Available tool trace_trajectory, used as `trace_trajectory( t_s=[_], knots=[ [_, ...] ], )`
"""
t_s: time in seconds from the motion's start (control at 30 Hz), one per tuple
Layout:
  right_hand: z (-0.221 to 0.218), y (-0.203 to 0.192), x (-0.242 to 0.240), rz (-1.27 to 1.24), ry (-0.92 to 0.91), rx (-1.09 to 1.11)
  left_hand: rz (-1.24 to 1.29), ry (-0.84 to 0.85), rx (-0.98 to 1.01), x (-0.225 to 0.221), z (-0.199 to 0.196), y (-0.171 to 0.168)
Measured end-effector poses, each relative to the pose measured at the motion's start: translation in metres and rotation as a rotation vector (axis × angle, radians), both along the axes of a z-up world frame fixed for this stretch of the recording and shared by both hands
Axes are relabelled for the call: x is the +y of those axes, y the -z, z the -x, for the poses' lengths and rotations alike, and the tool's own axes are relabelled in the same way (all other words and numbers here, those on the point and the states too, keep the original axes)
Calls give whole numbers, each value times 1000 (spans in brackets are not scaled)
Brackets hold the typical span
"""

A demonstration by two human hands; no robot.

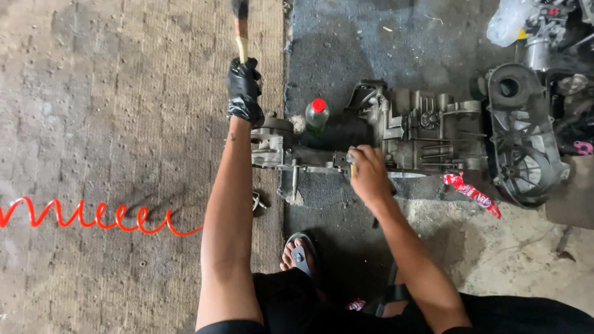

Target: A person cleans a motorcycle engine casing using a brush, cleaning liquid, and a cloth while sitting on the floor.

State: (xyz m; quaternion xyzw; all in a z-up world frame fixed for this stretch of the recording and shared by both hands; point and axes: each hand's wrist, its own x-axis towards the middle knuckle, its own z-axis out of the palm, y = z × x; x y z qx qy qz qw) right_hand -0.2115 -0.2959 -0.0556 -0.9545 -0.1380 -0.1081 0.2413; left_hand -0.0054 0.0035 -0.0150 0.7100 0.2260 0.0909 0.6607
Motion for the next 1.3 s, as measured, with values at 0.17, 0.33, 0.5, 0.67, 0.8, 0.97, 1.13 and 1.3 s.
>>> trace_trajectory(
  t_s=[0.17, 0.33, 0.5, 0.67, 0.8, 0.97, 1.13, 1.3],
  knots=[
    [13, 40, 44, -76, -61, 24, -42, -78, 101, 3, -10, 37],
    [8, 26, 79, -194, -133, 14, -96, -88, 104, 10, -15, 41],
    [-33, 72, 106, -203, -134, -24, -151, -82, 167, 17, -7, 39],
    [-19, 54, 96, 48, -235, 89, -190, -62, 168, 20, -7, 47],
    [11, 33, 81, 132, -196, 155, -135, -64, 175, 18, 5, 47],
    [-29, 90, 101, 41, -178, 96, -133, -72, 162, 20, -10, 64],
    [-26, 52, 102, 10, -165, -18, -56, -50, 160, 10, -9, 43],
    [15, 26, 69, 22, -119, 162, 17, -23, 94, 8, -1, 34]
  ],
)
